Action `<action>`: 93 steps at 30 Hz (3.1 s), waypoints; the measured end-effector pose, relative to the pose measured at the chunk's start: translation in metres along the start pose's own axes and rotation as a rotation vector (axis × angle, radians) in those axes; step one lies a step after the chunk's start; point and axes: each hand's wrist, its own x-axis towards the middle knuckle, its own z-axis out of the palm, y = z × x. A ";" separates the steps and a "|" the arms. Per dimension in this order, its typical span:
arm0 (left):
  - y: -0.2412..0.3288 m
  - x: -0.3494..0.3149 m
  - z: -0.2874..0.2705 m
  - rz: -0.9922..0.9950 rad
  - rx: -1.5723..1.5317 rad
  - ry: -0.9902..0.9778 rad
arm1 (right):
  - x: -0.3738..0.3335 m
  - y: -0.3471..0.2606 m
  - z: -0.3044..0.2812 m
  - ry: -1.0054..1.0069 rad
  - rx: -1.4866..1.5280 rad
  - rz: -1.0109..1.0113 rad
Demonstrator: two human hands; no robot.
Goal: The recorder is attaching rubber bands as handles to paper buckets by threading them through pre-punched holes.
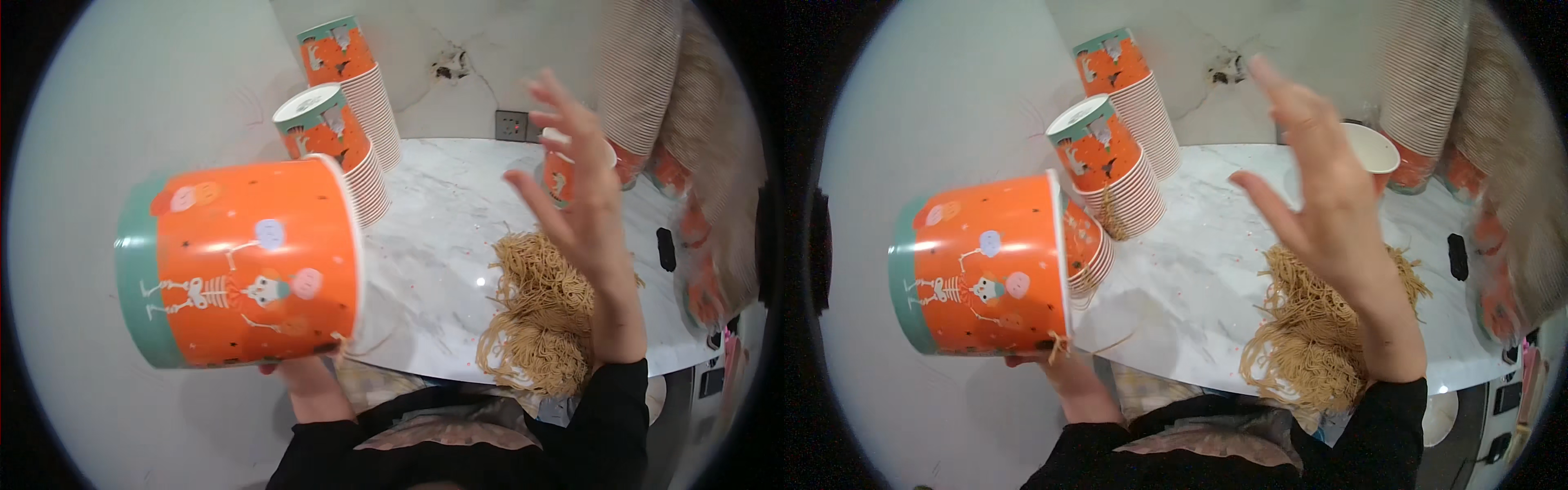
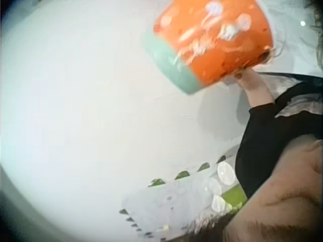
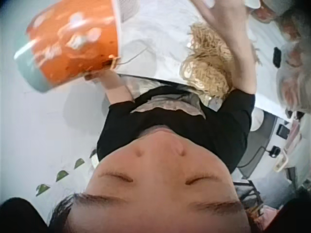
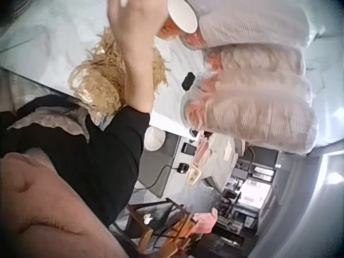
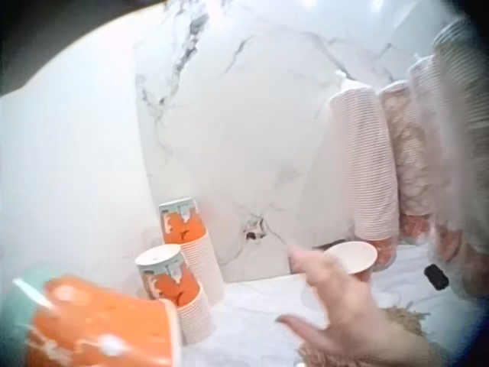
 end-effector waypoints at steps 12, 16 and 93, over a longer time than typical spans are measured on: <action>0.091 0.124 -0.057 0.107 0.820 -0.010 | -0.004 0.003 -0.016 -0.063 -0.107 0.001; 0.061 0.156 -0.065 -0.017 0.806 -0.070 | -0.001 -0.002 -0.020 -0.095 -0.106 -0.023; -0.106 -0.063 0.207 0.306 0.905 -1.444 | -0.024 0.047 0.005 -0.898 0.080 0.104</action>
